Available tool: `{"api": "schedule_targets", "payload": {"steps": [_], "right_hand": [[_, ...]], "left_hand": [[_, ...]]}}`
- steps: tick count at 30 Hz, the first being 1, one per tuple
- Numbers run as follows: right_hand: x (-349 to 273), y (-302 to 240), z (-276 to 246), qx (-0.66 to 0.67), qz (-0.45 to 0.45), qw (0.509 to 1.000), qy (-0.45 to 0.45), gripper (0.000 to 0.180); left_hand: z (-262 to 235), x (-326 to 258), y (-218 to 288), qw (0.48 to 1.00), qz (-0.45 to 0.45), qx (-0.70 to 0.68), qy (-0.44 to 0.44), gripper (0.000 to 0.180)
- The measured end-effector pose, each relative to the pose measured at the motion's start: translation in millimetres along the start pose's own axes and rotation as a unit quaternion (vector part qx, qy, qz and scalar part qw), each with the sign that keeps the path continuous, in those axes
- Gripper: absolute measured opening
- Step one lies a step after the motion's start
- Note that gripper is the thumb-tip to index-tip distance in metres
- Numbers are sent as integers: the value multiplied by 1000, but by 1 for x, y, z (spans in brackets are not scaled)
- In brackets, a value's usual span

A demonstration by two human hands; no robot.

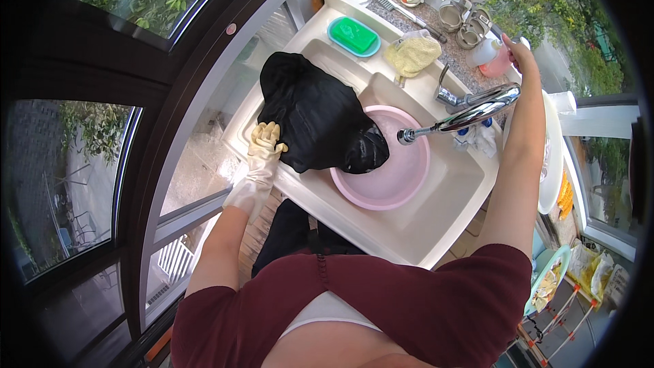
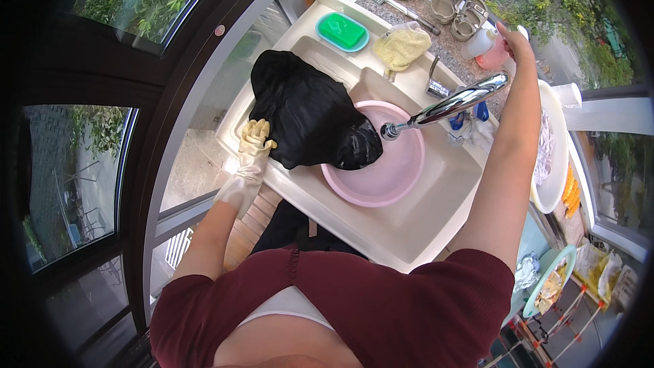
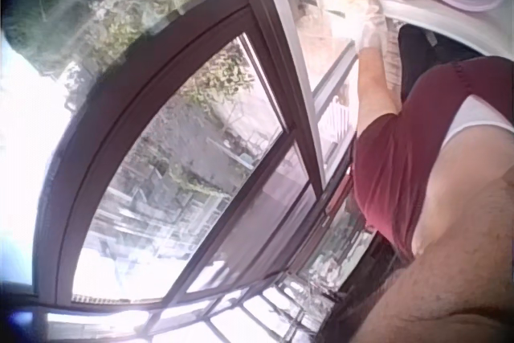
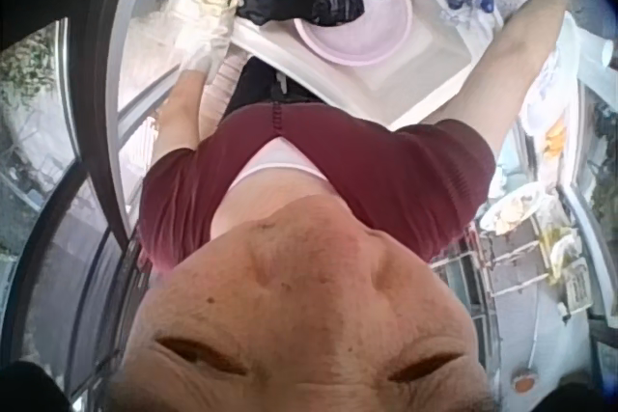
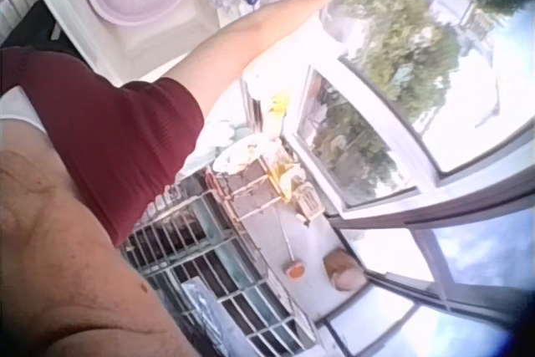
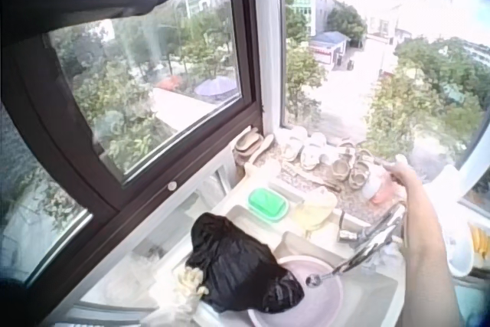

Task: The person washes black garments by hand in a pink basin within a sink, scrubbing and rinsing them under running water while wearing a protective glove on one hand.

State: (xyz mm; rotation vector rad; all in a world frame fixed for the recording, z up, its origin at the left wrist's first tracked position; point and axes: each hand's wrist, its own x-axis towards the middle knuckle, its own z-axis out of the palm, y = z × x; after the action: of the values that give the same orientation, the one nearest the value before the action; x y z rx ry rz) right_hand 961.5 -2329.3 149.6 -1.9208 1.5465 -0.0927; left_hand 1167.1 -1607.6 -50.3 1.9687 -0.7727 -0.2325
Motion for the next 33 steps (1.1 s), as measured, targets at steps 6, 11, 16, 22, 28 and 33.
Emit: {"api": "schedule_targets", "payload": {"steps": [6, 11, 16, 22, 28, 33], "right_hand": [[-128, -99, -53, 36, -140, 987, -66, 39], [-338, -140, 63, 88, -319, 931, -153, 21], [-380, -91, 313, 256, -259, 866, -344, 24], [-400, -91, 502, -88, -480, 869, -75, 65], [-340, -84, 458, -177, -517, 827, -128, 72], [-399, -103, 497, -102, -462, 878, -78, 71]], "left_hand": [[18, 8, 17, 952, -203, -227, 31, 39], [-26, -11, 90, 959, -144, 86, -230, 33], [-33, -39, 64, 960, -171, 28, -221, 32], [-54, -20, 66, 969, -100, 66, -216, 30], [-67, -2, 79, 963, -119, 63, -234, 34], [-60, -2, 54, 972, -133, 30, -193, 35]]}}
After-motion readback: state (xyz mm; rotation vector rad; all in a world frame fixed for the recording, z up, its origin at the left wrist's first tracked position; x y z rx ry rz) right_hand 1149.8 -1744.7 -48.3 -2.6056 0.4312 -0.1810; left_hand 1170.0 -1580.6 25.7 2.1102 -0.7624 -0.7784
